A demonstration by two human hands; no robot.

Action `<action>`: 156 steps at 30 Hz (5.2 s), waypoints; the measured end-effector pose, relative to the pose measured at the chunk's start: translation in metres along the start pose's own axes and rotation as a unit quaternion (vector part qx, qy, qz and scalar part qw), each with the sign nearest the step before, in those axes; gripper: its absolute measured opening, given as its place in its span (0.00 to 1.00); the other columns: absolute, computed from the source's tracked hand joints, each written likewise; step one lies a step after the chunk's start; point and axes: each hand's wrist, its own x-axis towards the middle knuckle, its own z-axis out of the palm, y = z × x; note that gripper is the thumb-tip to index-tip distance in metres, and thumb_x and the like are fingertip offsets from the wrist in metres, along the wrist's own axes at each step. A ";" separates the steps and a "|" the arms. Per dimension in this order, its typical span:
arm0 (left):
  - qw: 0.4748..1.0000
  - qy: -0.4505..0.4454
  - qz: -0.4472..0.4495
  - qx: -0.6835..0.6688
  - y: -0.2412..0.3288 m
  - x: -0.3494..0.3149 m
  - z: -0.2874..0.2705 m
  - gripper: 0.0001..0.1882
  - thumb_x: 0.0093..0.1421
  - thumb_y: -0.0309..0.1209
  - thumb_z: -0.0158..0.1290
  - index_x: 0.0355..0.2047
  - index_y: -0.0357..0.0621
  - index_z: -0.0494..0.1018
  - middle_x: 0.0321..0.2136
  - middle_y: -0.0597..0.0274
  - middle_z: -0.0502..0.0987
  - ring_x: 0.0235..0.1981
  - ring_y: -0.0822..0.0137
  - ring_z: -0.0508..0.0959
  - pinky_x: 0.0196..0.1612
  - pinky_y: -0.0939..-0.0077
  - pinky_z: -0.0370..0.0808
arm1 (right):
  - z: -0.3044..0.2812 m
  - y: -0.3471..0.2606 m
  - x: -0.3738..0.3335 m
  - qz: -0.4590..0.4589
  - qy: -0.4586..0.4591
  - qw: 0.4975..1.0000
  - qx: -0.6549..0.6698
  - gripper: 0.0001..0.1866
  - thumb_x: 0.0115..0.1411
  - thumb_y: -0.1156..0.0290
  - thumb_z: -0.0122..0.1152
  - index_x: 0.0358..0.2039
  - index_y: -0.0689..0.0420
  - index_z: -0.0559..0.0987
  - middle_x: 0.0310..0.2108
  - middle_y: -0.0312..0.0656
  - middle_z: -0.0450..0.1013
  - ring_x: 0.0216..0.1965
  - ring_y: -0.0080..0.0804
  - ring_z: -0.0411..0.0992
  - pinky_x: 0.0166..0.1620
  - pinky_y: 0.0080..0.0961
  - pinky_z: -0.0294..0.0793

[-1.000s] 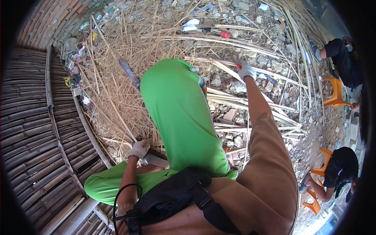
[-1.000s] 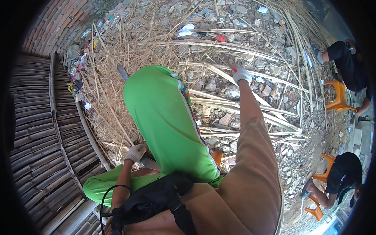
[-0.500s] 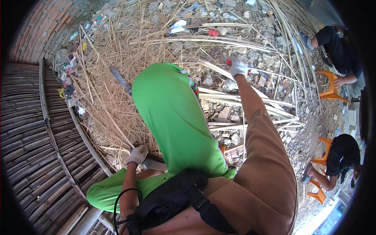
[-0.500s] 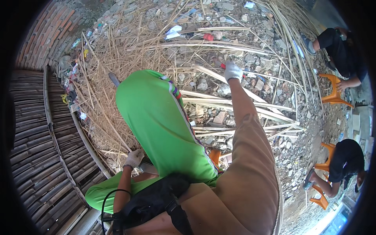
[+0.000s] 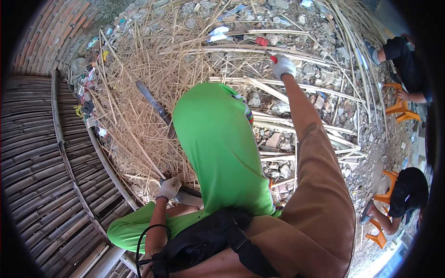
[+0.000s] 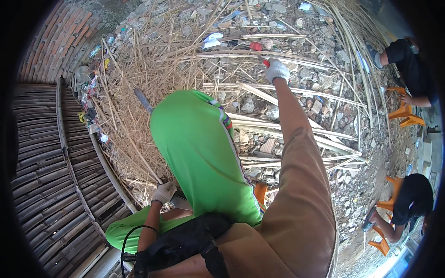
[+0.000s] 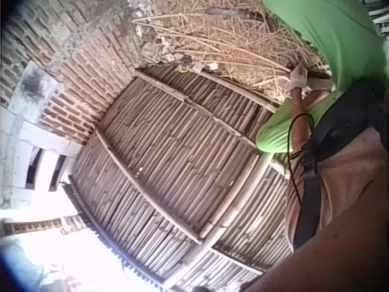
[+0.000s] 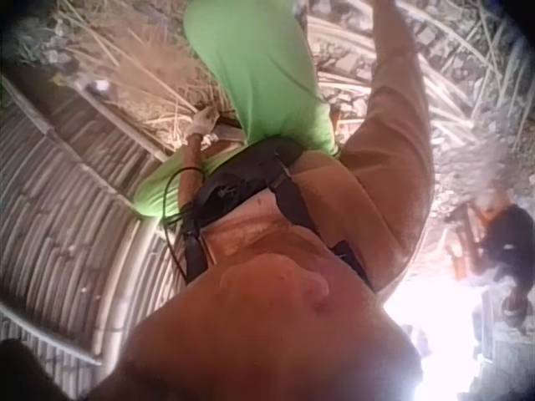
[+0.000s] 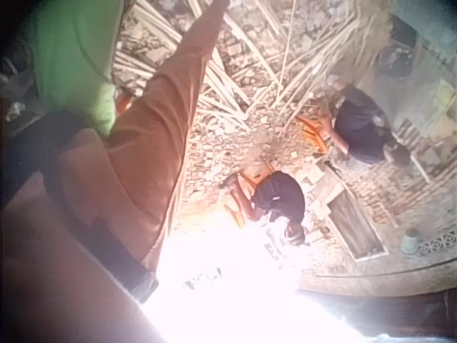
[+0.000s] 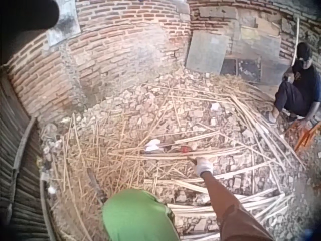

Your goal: The person shaves a long bamboo strip using a small blade, repeatedly running the tool along the length of the material to smooth it.

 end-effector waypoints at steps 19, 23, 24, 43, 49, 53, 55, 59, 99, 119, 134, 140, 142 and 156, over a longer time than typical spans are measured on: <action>0.998 -0.025 -0.064 -0.014 0.009 0.006 -0.010 0.19 0.70 0.39 0.57 0.55 0.42 0.81 0.40 0.46 0.86 0.46 0.47 0.85 0.50 0.60 0.81 | 0.008 -0.021 0.009 -0.040 0.042 0.996 -0.071 0.15 0.68 0.57 0.63 0.50 0.50 0.82 0.50 0.49 0.82 0.52 0.53 0.81 0.52 0.54 0.81; 0.999 -0.006 -0.047 -0.012 0.006 0.005 -0.015 0.19 0.69 0.37 0.57 0.55 0.41 0.81 0.43 0.45 0.86 0.47 0.45 0.85 0.51 0.59 0.81 | -0.042 -0.027 0.000 -0.042 0.079 0.994 -0.065 0.14 0.67 0.59 0.64 0.49 0.51 0.80 0.49 0.49 0.82 0.50 0.54 0.82 0.50 0.54 0.81; 0.999 0.000 -0.044 -0.005 0.005 0.004 -0.017 0.18 0.69 0.37 0.56 0.55 0.41 0.81 0.44 0.44 0.85 0.47 0.44 0.85 0.52 0.58 0.81 | -0.045 -0.015 0.012 -0.071 0.121 0.988 -0.066 0.14 0.69 0.56 0.62 0.47 0.50 0.79 0.45 0.53 0.81 0.46 0.59 0.81 0.48 0.56 0.79; 0.937 0.292 0.182 0.060 0.171 -0.103 -0.230 0.20 0.70 0.36 0.58 0.58 0.40 0.77 0.46 0.43 0.83 0.46 0.43 0.84 0.51 0.55 0.81 | -0.579 -0.135 -0.077 -0.128 0.262 0.946 -0.139 0.20 0.52 0.63 0.69 0.46 0.55 0.88 0.36 0.50 0.85 0.38 0.44 0.82 0.46 0.36 0.78; 0.891 0.390 0.233 -0.006 0.192 -0.114 -0.240 0.21 0.70 0.36 0.59 0.58 0.37 0.76 0.47 0.43 0.81 0.45 0.46 0.84 0.51 0.57 0.81 | -0.529 -0.236 -0.119 -0.286 0.183 0.938 -0.064 0.22 0.59 0.57 0.71 0.47 0.61 0.87 0.33 0.44 0.84 0.35 0.35 0.81 0.45 0.34 0.78; 0.898 0.385 0.214 0.000 0.157 -0.112 -0.224 0.20 0.70 0.35 0.59 0.57 0.36 0.76 0.45 0.43 0.82 0.44 0.48 0.84 0.50 0.59 0.80 | -0.449 -0.270 -0.103 -0.267 0.189 0.941 -0.087 0.25 0.58 0.52 0.66 0.49 0.55 0.88 0.41 0.55 0.85 0.44 0.51 0.84 0.51 0.41 0.80; 0.908 0.374 0.191 -0.011 0.141 -0.119 -0.214 0.20 0.70 0.34 0.59 0.57 0.36 0.77 0.44 0.43 0.82 0.44 0.48 0.84 0.50 0.59 0.80 | -0.415 -0.260 -0.089 -0.209 0.242 0.941 -0.108 0.23 0.61 0.52 0.64 0.51 0.51 0.87 0.47 0.56 0.84 0.51 0.55 0.82 0.57 0.47 0.79; 0.920 0.369 0.133 0.012 0.107 -0.129 -0.204 0.19 0.70 0.34 0.58 0.55 0.34 0.78 0.42 0.43 0.83 0.44 0.47 0.84 0.50 0.58 0.80 | -0.318 -0.192 -0.051 -0.148 0.229 0.959 -0.080 0.20 0.66 0.54 0.58 0.52 0.48 0.86 0.50 0.55 0.83 0.54 0.57 0.81 0.59 0.50 0.79; 0.946 0.239 0.204 0.080 0.156 -0.093 -0.258 0.21 0.75 0.36 0.55 0.57 0.29 0.77 0.44 0.42 0.84 0.46 0.50 0.85 0.55 0.63 0.81 | -0.318 -0.150 -0.040 -0.231 0.168 0.954 -0.089 0.15 0.69 0.62 0.55 0.52 0.49 0.83 0.47 0.52 0.84 0.51 0.55 0.82 0.54 0.51 0.79; 0.397 0.385 0.515 -0.655 -0.015 -0.205 -0.353 0.13 0.71 0.22 0.54 0.54 0.32 0.74 0.30 0.64 0.73 0.32 0.68 0.71 0.49 0.63 0.73 | -0.197 -0.490 -0.336 -0.538 -0.174 0.800 0.199 0.33 0.63 0.40 0.68 0.58 0.52 0.83 0.45 0.53 0.84 0.47 0.50 0.84 0.51 0.42 0.82; 0.221 0.709 0.409 -0.531 0.004 -0.309 -0.314 0.04 0.68 0.25 0.56 0.34 0.39 0.75 0.22 0.66 0.69 0.26 0.63 0.68 0.45 0.56 0.72 | 0.068 -0.354 -0.244 -0.313 -0.207 0.921 -0.106 0.32 0.59 0.43 0.64 0.53 0.55 0.86 0.54 0.54 0.83 0.56 0.53 0.81 0.59 0.45 0.80; 0.275 0.689 0.420 -0.524 0.022 -0.308 -0.304 0.04 0.69 0.26 0.57 0.41 0.38 0.76 0.25 0.68 0.68 0.29 0.66 0.68 0.46 0.58 0.72 | 0.151 -0.437 -0.254 -0.259 -0.184 0.948 -0.006 0.29 0.59 0.46 0.69 0.53 0.54 0.86 0.54 0.54 0.83 0.55 0.54 0.82 0.60 0.46 0.80; 0.300 0.683 0.416 -0.520 0.026 -0.302 -0.299 0.08 0.71 0.28 0.57 0.47 0.39 0.76 0.29 0.69 0.69 0.31 0.67 0.69 0.50 0.58 0.72 | 0.159 -0.455 -0.267 -0.202 -0.184 0.961 -0.027 0.29 0.58 0.47 0.71 0.55 0.52 0.85 0.55 0.53 0.82 0.56 0.53 0.81 0.60 0.45 0.81; 0.330 0.634 0.502 -0.486 0.111 -0.357 -0.332 0.05 0.72 0.27 0.55 0.42 0.36 0.77 0.21 0.72 0.61 0.22 0.73 0.59 0.30 0.72 0.59 | 0.048 -0.444 -0.216 -0.138 -0.282 0.946 0.083 0.27 0.56 0.58 0.67 0.49 0.67 0.85 0.46 0.60 0.84 0.48 0.52 0.85 0.50 0.43 0.85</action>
